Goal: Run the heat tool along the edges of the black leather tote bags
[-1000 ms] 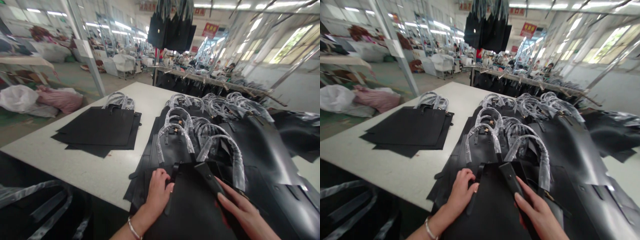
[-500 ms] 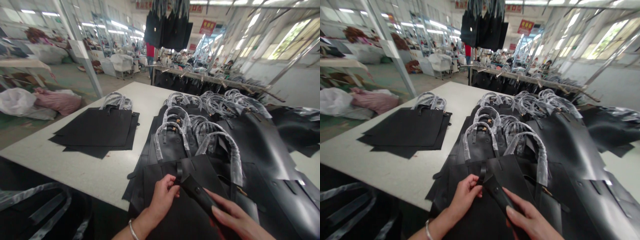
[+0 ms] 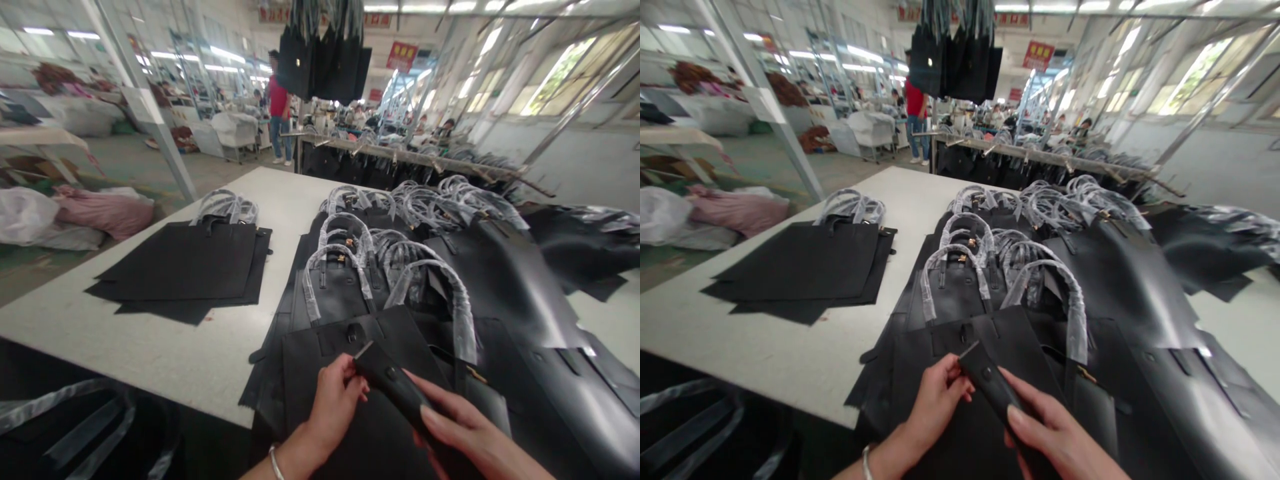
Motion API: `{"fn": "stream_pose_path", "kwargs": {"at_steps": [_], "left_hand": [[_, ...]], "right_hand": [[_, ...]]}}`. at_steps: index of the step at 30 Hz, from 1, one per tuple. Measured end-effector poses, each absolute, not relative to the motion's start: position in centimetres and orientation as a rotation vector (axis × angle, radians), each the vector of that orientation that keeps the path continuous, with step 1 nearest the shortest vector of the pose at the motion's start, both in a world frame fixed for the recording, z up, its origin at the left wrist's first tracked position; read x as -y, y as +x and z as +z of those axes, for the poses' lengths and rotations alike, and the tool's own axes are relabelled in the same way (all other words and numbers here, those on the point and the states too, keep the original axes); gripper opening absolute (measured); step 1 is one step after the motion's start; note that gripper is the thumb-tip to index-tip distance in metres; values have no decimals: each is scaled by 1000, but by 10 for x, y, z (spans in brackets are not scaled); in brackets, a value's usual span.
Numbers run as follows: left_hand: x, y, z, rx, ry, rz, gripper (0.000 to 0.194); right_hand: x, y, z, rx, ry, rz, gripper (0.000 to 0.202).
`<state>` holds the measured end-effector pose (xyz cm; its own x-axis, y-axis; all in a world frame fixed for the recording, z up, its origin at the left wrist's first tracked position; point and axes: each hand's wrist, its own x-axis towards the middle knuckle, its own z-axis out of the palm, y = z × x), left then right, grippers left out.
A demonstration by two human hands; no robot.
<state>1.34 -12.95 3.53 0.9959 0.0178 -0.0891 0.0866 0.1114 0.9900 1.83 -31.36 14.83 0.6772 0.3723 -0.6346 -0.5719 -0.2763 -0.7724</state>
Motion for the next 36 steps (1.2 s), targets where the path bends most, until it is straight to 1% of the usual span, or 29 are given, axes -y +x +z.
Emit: {"fn": "stream_pose_path", "kwargs": {"at_steps": [3, 7, 12, 16, 18, 20, 22, 24, 26, 28, 31, 36], "left_hand": [[126, 14, 36, -68, 1474, -39, 12], [126, 11, 41, -89, 1483, -70, 16], [125, 9, 42, 2, 1704, 28, 20], [112, 15, 33, -11, 1968, 260, 36], [100, 21, 32, -61, 2109, 386, 37], [87, 26, 34, -101, 2209, 432, 36], [79, 28, 36, -95, 2231, 366, 37], [78, 28, 36, -100, 2127, 153, 41], [86, 25, 34, -140, 1864, -98, 46], [99, 20, 31, -182, 1557, -237, 49], [117, 13, 28, -191, 1336, -265, 53], [127, 12, 31, -171, 1309, -299, 58]], "right_hand": [[314, 19, 149, -180, -1597, 967, 91], [315, 19, 150, -186, -1617, 837, 88], [314, 17, 150, -142, -1635, 936, 85], [315, 24, 145, 52, -1972, 704, 78], [321, 29, 142, 184, -2175, 607, 84], [327, 31, 137, 246, -2334, 580, 89], [333, 30, 130, 253, -2428, 583, 86], [336, 27, 122, 288, -2433, 585, 83], [336, 24, 117, 338, -2356, 591, 81], [336, 21, 115, 372, -2257, 618, 78], [335, 19, 117, 387, -2183, 648, 74], [330, 24, 123, 395, -2111, 649, 69]]}}
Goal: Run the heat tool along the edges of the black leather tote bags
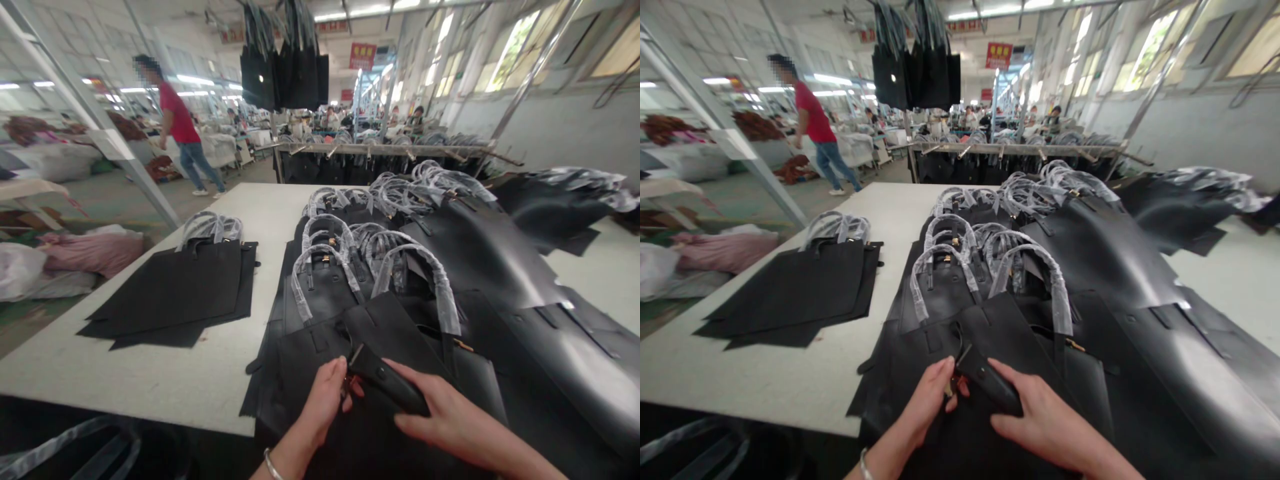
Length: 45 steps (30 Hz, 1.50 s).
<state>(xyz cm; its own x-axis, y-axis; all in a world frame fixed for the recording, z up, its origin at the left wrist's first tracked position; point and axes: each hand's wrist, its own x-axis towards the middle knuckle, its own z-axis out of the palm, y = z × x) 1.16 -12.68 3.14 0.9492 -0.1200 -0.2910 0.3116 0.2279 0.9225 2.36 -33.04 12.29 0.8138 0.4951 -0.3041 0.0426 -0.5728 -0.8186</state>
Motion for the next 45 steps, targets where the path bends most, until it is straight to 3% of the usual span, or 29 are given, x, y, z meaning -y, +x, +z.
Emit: {"fn": "stream_pose_path", "kwargs": {"at_steps": [9, 15, 22, 31, 35, 37, 40, 45], "left_hand": [[128, 14, 38, -185, 1286, -266, 69], [131, 13, 35, -227, 1127, -359, 73], [128, 17, 38, -220, 1256, -330, 81], [113, 20, 39, -159, 1201, -426, 66], [81, 41, 59, -112, 1044, -211, 65], [64, 53, 60, -147, 1212, -31, 61], [49, 62, 49, -266, 1991, 217, 42], [48, 62, 38, -327, 2770, 221, 33]], "right_hand": [[326, 27, 129, 271, -1942, 820, 69], [325, 32, 131, 214, -1995, 677, 73], [324, 28, 131, 299, -1936, 876, 74], [324, 39, 126, 198, -2012, 768, 75], [320, 46, 124, 195, -2112, 725, 74], [313, 50, 122, 228, -2157, 743, 73], [300, 56, 119, 269, -2199, 768, 68], [283, 71, 117, 288, -2201, 871, 66]]}}
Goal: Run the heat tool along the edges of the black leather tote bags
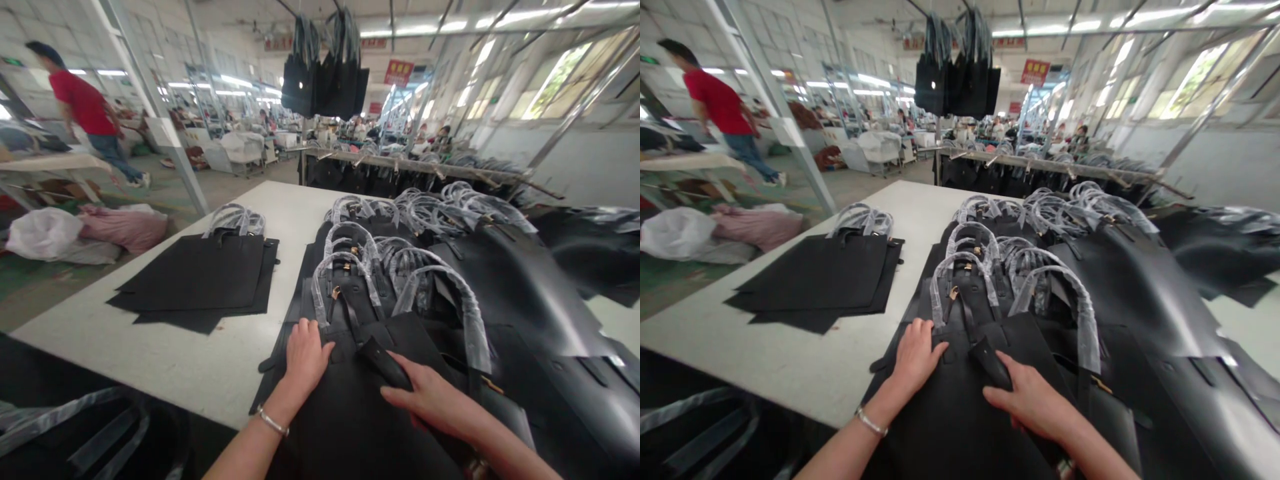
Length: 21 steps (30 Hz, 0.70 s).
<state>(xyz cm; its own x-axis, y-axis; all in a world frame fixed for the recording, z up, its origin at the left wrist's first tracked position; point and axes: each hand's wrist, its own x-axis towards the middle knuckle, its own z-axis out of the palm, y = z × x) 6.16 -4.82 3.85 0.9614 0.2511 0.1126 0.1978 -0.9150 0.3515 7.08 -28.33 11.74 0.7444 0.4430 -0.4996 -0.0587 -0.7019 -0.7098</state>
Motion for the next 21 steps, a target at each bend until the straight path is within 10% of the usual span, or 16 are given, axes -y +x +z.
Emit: {"fn": "stream_pose_path", "kwargs": {"at_steps": [9, 21], "left_hand": [[49, 67, 33, -128, 2653, 71, 22], [47, 69, 29, -96, 2563, 45, 21]], "right_hand": [[262, 98, 127, 274, -2153, 1061, 27], [252, 106, 133, 288, -2283, 935, 30]]}}
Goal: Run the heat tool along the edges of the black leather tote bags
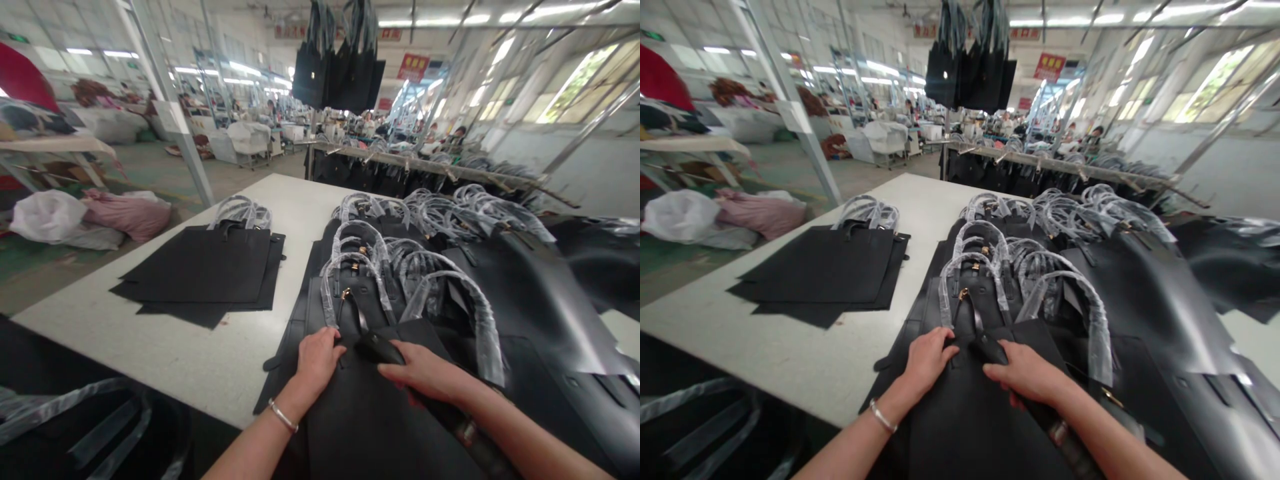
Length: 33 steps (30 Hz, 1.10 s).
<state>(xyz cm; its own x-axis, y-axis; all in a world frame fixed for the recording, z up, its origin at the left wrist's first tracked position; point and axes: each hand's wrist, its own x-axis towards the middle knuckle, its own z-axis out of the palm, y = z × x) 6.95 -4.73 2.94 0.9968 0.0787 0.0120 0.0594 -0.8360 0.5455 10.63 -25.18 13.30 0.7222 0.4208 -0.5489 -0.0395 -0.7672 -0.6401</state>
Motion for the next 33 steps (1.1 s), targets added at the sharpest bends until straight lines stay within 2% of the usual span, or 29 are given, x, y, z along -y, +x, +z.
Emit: {"fn": "stream_pose_path", "kwargs": {"at_steps": [3, 5, 11, 14, 18, 23, 29, 33], "left_hand": [[47, 67, 32, -96, 2517, 43, 18], [47, 65, 35, -113, 2480, 33, 12], [37, 70, 39, -153, 2396, -56, 18], [31, 74, 36, -119, 2314, -118, 9], [29, 75, 29, -89, 2161, -182, 13], [35, 71, 24, -134, 1944, -232, 9], [40, 70, 20, -195, 1778, -248, 12], [40, 71, 19, -198, 1791, -230, 11]], "right_hand": [[256, 103, 139, 279, -2395, 654, 47], [265, 97, 144, 286, -2407, 600, 53], [281, 66, 145, 344, -2269, 875, 57], [278, 54, 141, 353, -2176, 949, 58], [273, 48, 138, 388, -2089, 1018, 56], [260, 46, 127, 432, -2122, 980, 56], [259, 57, 129, 305, -2332, 612, 65], [269, 50, 133, 385, -2270, 826, 63]]}}
